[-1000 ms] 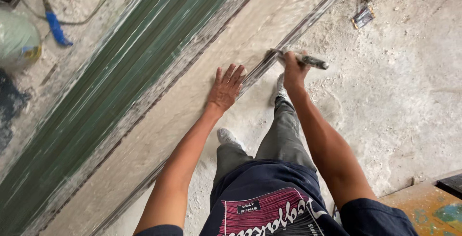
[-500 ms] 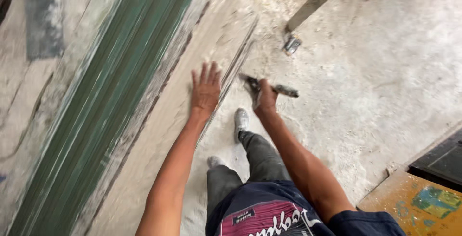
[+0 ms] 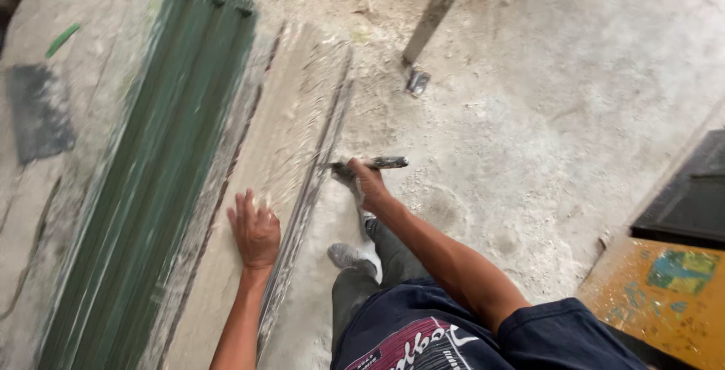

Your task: The person scoops plaster mixture from a plastic bowl and spreads it by hand and with a trowel into a long rectangular mold set on the workshop floor, then levels the filled surface by drawing a curved blade along the mold edges.

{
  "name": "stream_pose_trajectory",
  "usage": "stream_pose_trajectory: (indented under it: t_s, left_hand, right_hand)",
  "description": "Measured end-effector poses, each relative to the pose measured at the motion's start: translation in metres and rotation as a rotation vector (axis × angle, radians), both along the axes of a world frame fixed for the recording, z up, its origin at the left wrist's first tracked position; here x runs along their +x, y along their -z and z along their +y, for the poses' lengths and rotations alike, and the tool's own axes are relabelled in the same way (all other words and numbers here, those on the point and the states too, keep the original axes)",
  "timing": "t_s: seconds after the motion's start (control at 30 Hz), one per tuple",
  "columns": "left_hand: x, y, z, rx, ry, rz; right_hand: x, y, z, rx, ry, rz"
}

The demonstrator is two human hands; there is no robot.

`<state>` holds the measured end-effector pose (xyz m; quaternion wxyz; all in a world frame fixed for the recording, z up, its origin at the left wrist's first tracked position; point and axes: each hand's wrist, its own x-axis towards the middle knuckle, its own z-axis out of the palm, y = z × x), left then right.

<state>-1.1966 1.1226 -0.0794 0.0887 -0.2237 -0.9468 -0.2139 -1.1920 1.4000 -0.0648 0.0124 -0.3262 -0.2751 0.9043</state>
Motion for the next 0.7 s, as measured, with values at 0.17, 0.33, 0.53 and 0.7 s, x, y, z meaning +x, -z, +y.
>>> stream_pose_trajectory:
  t_s: [0.17,0.33,0.53,0.7]
  left_hand:
    - [0.029,0.012,-0.043,0.007,-0.036,0.017]
    - [0.043,0.015,-0.032,-0.229,0.05,-0.015]
    - [0.027,0.024,-0.007,-0.565,0.087,-0.061]
    - [-0.018,0.032,0.033,-0.466,0.151,-0.108]
  right_hand:
    - [0.006,0.017,-0.028,-0.086,-0.001,0.071]
    - [0.011,0.011,-0.065,0.113,-0.113,-0.051]
    - [-0.003,0.009,-0.102,0.315,-0.219,-0.069]
    - [-0.039,0.004,-0.057,0.857,-0.332,-0.163]
